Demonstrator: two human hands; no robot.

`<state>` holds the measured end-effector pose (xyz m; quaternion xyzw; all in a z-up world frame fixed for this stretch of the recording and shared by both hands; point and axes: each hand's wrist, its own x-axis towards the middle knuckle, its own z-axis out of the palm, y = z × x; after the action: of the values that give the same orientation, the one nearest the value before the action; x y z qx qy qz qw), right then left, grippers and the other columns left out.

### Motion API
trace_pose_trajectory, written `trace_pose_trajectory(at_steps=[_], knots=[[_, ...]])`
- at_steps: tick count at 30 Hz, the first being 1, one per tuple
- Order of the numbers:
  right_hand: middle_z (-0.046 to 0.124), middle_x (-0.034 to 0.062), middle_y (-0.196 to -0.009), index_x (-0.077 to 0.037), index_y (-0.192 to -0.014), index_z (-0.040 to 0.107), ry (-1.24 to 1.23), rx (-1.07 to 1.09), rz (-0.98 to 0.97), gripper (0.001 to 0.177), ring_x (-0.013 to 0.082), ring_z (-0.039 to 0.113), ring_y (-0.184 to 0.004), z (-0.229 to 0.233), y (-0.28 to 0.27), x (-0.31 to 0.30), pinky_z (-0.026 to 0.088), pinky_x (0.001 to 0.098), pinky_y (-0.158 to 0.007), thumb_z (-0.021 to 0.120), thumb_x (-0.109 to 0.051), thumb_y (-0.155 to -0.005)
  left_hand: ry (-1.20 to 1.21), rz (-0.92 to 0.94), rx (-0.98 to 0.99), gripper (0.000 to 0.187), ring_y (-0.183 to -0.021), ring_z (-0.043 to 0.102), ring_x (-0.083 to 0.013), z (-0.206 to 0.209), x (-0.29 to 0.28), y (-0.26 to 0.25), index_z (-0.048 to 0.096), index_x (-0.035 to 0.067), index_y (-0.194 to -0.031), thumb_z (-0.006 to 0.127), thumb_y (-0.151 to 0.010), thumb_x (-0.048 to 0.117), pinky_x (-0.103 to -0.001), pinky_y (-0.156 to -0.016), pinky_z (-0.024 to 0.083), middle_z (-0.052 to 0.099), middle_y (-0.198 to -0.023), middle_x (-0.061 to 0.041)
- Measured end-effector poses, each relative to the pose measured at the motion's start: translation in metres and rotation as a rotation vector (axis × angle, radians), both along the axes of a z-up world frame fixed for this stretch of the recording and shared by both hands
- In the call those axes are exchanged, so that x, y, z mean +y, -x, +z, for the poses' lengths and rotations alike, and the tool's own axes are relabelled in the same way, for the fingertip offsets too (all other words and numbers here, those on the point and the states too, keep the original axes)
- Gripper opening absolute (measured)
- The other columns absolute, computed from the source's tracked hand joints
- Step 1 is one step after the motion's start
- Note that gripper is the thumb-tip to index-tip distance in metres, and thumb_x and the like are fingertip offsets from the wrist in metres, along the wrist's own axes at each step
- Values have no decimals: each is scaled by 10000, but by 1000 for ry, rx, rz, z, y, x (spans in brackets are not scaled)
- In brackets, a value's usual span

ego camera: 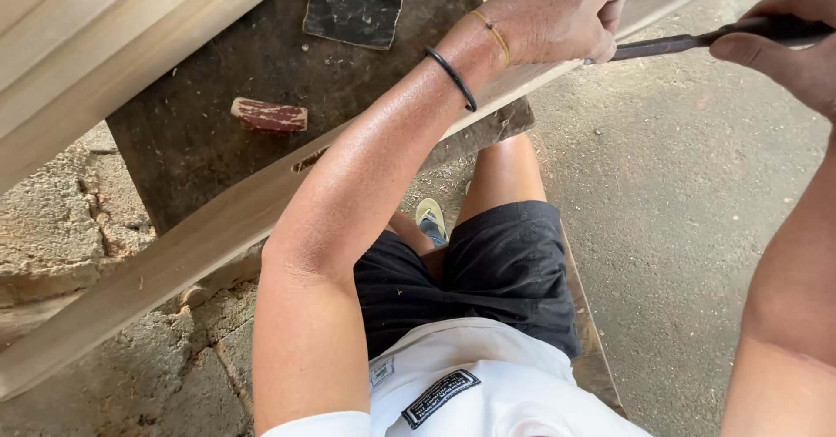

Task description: The person uses a chisel to carve and smooth the surface of a long wooden plank resting on a workbench. They then use a piece of sandpaper to sand the plank's surface.

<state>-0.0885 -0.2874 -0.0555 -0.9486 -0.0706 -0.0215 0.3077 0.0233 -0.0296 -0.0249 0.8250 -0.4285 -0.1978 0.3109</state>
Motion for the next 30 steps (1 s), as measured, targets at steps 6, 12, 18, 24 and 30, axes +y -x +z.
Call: trace_pose_trajectory(at_steps=[6,12,18,24,30], knots=[[535,118,-957,5,-1077,585,-74,171,-59,323,224,489,-828,4,-13,2,350,304,-673,704,-278,-976,-124,60,86,209,-449,388,-50,12,-3,1,461,218,-589,664,-558,254,-274,-418,245,474,-491,116],[563,104,-966,-11,-1084,591,-40,167,-61,335,207,517,-894,14,-11,15,365,289,-782,711,-291,-944,-12,-8,10,176,-417,419,-52,4,3,2,500,183,-540,675,-547,203,-269,-392,284,517,-460,91],[569,127,-975,33,-1107,583,-209,78,18,309,174,519,-880,16,-4,32,397,252,-774,743,-175,-945,69,-20,8,195,-430,452,-60,11,21,10,496,165,-542,690,-529,159,-247,-397,316,528,-475,70],[565,107,-950,14,-1059,651,-24,-46,54,297,196,495,-934,24,1,45,377,288,-780,792,-220,-943,249,-36,-96,261,-1031,481,-226,8,39,16,541,144,-561,797,-520,177,-280,-687,382,589,-956,-147],[601,125,-928,40,-1042,649,-93,-68,86,289,174,520,-821,17,-2,44,392,266,-712,825,-162,-932,197,-2,-91,232,-555,512,-89,10,41,18,525,158,-562,755,-534,153,-245,-490,370,555,-574,53]])
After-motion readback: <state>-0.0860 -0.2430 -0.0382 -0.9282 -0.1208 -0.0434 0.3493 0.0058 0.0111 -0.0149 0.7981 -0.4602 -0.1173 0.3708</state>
